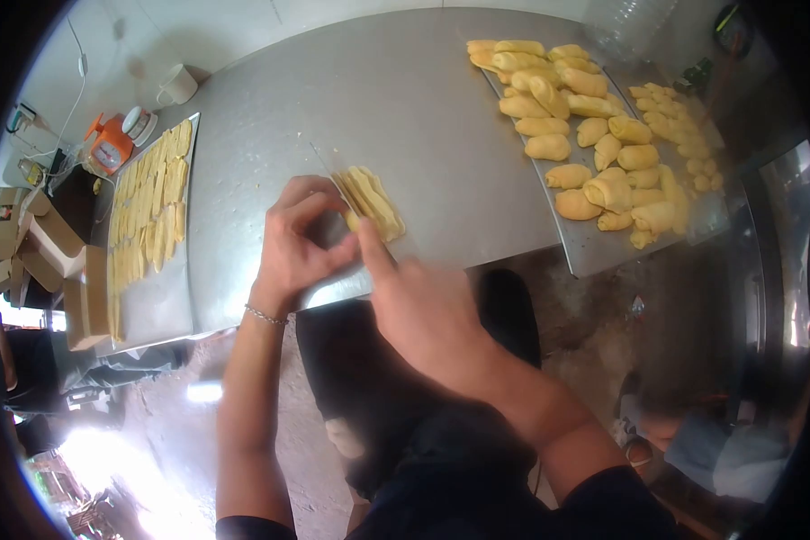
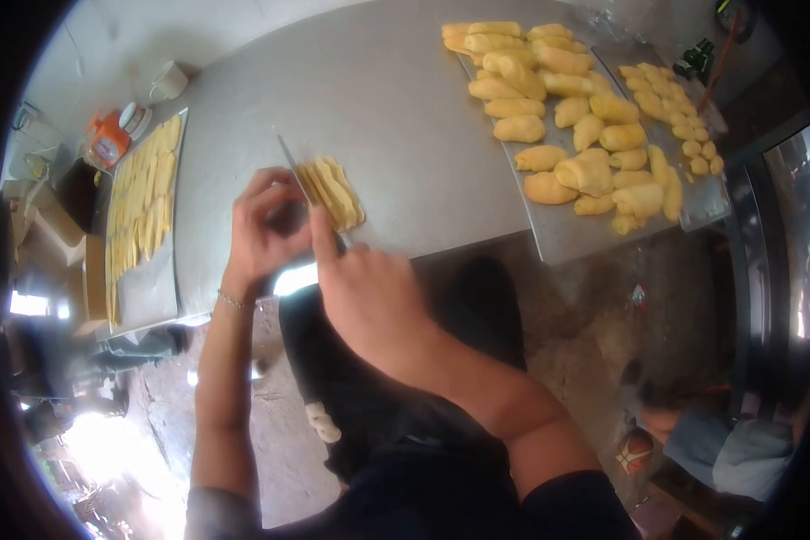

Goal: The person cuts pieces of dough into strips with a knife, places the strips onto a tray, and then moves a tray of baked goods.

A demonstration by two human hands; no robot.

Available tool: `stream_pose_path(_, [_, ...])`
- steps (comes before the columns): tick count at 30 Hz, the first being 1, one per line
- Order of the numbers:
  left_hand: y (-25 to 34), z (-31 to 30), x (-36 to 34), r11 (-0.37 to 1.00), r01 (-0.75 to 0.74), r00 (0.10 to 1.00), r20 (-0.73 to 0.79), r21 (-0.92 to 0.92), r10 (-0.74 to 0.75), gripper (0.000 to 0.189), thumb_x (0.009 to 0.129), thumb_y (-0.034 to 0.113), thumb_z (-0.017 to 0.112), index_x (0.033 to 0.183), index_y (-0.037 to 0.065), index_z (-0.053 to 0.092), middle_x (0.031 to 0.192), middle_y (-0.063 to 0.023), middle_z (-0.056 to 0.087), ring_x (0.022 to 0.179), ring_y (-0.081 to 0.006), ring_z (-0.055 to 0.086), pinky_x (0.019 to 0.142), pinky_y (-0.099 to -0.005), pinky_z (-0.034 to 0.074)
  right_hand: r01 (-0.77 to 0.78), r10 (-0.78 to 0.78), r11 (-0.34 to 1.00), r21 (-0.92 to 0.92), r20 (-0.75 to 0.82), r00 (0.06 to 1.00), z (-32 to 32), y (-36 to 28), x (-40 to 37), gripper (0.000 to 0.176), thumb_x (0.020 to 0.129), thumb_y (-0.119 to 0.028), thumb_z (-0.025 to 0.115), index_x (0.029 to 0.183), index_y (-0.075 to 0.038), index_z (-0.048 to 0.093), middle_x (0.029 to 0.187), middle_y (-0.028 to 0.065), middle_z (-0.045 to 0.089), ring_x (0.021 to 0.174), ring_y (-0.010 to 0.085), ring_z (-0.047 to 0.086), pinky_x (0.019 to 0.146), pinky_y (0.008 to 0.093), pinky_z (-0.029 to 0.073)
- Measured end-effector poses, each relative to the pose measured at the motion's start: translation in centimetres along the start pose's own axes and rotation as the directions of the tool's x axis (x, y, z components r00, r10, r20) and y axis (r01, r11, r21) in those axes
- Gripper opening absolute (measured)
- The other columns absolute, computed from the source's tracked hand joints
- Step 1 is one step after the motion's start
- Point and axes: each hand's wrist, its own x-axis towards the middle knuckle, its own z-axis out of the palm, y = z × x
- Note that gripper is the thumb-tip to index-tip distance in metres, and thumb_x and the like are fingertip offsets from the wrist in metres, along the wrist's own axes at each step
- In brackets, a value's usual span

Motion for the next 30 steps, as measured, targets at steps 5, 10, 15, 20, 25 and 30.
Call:
stream_pose_path(5, [0.1, 0.1, -0.1, 1.000, 0.020, 1.000, -0.016, 0.010, -0.020, 0.032, 0.073, 0.017, 0.094, 0.096, 0.000, 0.078, 0.115, -0.0148, 0.075, 0.107, -0.0347, 0.074, 0.093, -0.0435, 0.062, 0.027, -0.028, 1.000, -0.015, -0.028, 0.999, 0.7, 0.0, 2.4, 0.069, 0.099, -0.014, 0.068, 0.164, 0.000, 0.052, 0.081, 0.0162, 0.075, 0.066, 0.0363, 0.074, 0.063, 0.0504, 0.060])
stream_pose_path(10, [0.2, -0.1, -0.3, 0.999, 0.030, 1.000, -0.007, -0.028, -0.031, 0.033, 0.072, 0.018, 0.094, 0.095, 0.001, 0.078, 0.115, -0.0152, 0.075, 0.107, -0.0347, 0.074, 0.095, -0.0432, 0.062, -0.036, 0.037, 0.994, -0.100, 0.012, 0.999, -1.2, -1.1, -3.3, 0.075, 0.097, -0.015, 0.071, 0.168, -0.005, 0.050, 0.080, 0.0130, 0.073, 0.064, 0.0339, 0.074, 0.061, 0.0498, 0.059])
stream_pose_path(15, [-0.2, -0.1, 0.0, 1.000, -0.007, 1.000, 0.002, -0.020, 0.007, 0.033, 0.071, 0.018, 0.094, 0.095, 0.001, 0.078, 0.114, -0.0155, 0.075, 0.107, -0.0347, 0.074, 0.094, -0.0427, 0.062, -0.010, 0.015, 0.990, -0.140, 0.030, 0.999, -0.5, -1.0, -3.2, 0.071, 0.098, -0.015, 0.068, 0.166, 0.000, 0.052, 0.081, 0.0138, 0.075, 0.065, 0.0294, 0.075, 0.057, 0.0429, 0.059])
stream_pose_path(20, [0.0, 0.1, 0.0, 1.000, -0.008, 1.000, -0.023, -0.001, 0.008, 0.034, 0.071, 0.018, 0.095, 0.096, 0.001, 0.079, 0.114, -0.0158, 0.075, 0.105, -0.0340, 0.074, 0.092, -0.0423, 0.062, 0.025, -0.035, 0.993, -0.117, -0.083, 0.996, 2.0, -0.4, 1.3, 0.066, 0.099, -0.014, 0.065, 0.162, 0.003, 0.056, 0.080, 0.0136, 0.075, 0.067, 0.0283, 0.076, 0.059, 0.0419, 0.060])
stream_pose_path(25, [-0.5, 0.0, -0.2, 1.000, -0.014, 0.999, -0.038, -0.010, 0.014, 0.033, 0.072, 0.018, 0.094, 0.097, 0.002, 0.080, 0.115, -0.0159, 0.075, 0.105, -0.0337, 0.075, 0.091, -0.0419, 0.062, 0.043, -0.050, 0.993, -0.112, -0.065, 0.997, 0.5, -0.4, -1.2, 0.067, 0.099, -0.014, 0.065, 0.163, 0.003, 0.055, 0.080, 0.0133, 0.076, 0.069, 0.0290, 0.077, 0.062, 0.0447, 0.061])
stream_pose_path(30, [-0.9, 0.1, -0.2, 1.000, -0.019, 1.000, -0.024, -0.006, 0.019, 0.036, 0.070, 0.021, 0.094, 0.097, 0.001, 0.079, 0.117, -0.0163, 0.075, 0.106, -0.0342, 0.076, 0.092, -0.0417, 0.063, -0.010, 0.026, 0.988, -0.155, 0.105, 0.994, -1.9, -1.1, -3.9, 0.066, 0.099, -0.012, 0.064, 0.162, 0.004, 0.054, 0.081, 0.0144, 0.077, 0.069, 0.0309, 0.077, 0.062, 0.0460, 0.062])
